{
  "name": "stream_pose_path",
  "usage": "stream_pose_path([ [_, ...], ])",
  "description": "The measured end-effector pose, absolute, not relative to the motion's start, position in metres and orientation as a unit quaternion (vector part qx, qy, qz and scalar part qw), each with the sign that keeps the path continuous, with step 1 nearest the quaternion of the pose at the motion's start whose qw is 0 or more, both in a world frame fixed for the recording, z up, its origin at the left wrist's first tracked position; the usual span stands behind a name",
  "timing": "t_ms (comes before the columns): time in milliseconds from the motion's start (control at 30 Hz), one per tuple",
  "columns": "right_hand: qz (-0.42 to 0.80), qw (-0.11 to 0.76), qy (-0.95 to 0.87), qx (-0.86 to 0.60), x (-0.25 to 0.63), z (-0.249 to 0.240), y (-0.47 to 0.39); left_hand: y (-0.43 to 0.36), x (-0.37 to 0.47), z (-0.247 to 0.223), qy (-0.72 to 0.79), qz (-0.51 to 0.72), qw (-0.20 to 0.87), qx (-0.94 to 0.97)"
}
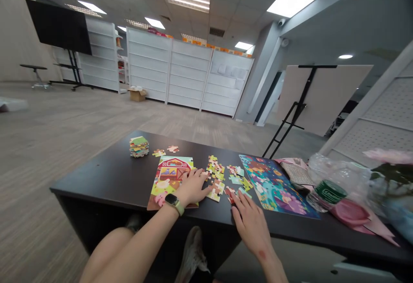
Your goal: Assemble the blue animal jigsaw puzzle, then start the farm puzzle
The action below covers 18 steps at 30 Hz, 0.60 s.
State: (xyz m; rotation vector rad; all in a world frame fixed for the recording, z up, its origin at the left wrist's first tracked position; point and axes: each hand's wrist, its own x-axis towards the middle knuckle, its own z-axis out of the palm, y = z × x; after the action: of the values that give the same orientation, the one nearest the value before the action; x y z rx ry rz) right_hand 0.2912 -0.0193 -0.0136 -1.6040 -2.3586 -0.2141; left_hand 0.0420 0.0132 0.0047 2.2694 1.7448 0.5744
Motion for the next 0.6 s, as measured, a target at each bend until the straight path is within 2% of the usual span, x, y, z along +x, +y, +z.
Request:
stream_pose_path([
  [300, -0.061, 0.093, -0.800, -0.589, 0.285, -0.006, -0.022, 0.016, 0.013, 0.010, 0.632, 0.177, 0.097, 0.749],
  [600, -0.057, 0.099, -0.800, -0.589, 0.286, -0.007, -0.023, 0.032, -0.026, 0.011, 0.682, 0.174, 0.059, 0.708],
])
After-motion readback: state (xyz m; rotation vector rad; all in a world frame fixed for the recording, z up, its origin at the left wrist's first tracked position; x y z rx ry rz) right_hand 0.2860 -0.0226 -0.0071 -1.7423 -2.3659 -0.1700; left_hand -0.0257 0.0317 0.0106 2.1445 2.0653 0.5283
